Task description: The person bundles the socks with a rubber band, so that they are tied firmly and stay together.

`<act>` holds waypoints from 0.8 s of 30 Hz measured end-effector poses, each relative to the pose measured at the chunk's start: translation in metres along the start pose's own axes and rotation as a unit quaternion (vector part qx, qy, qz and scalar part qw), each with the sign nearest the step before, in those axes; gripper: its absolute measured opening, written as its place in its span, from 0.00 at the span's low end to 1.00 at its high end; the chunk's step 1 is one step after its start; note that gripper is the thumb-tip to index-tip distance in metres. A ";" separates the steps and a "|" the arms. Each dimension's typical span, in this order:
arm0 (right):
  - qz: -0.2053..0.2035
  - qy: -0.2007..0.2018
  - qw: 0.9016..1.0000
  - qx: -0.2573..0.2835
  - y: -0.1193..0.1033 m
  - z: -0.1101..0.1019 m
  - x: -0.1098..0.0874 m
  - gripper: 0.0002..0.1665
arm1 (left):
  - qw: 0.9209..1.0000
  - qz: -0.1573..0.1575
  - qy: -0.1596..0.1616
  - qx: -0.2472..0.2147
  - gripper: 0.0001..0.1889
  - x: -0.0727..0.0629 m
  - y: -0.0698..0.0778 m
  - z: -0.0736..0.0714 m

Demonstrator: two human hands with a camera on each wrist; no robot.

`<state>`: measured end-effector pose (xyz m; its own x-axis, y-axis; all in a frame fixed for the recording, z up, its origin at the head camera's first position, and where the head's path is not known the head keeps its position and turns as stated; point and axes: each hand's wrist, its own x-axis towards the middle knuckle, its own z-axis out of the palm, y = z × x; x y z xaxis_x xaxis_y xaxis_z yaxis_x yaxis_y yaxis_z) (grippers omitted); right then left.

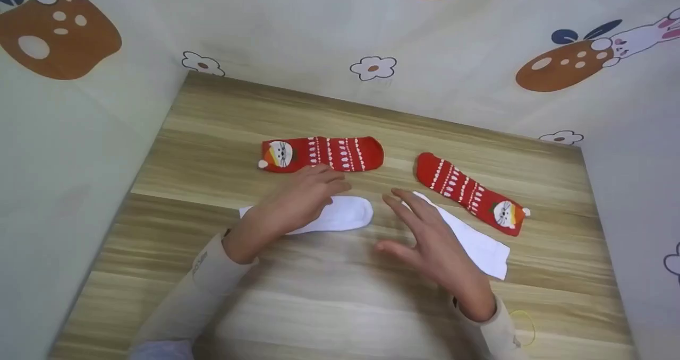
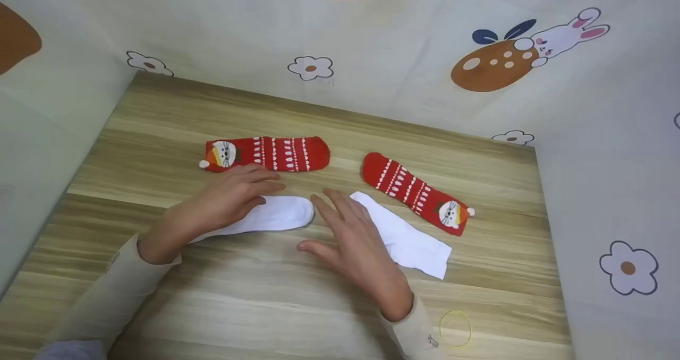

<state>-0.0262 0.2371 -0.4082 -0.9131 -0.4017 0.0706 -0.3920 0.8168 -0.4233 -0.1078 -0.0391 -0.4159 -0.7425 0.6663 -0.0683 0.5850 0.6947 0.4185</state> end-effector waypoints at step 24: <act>0.000 -0.054 0.998 0.021 -0.003 0.020 0.000 0.48 | 0.997 -0.047 -0.067 -0.017 0.17 0.009 -0.022 0.025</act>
<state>-0.0227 0.2260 -0.4249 -0.8946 -0.4460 -0.0260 -0.3851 0.7994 -0.4611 -0.1198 -0.0416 -0.4483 -0.7418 0.6310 -0.2270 0.5022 0.7471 0.4355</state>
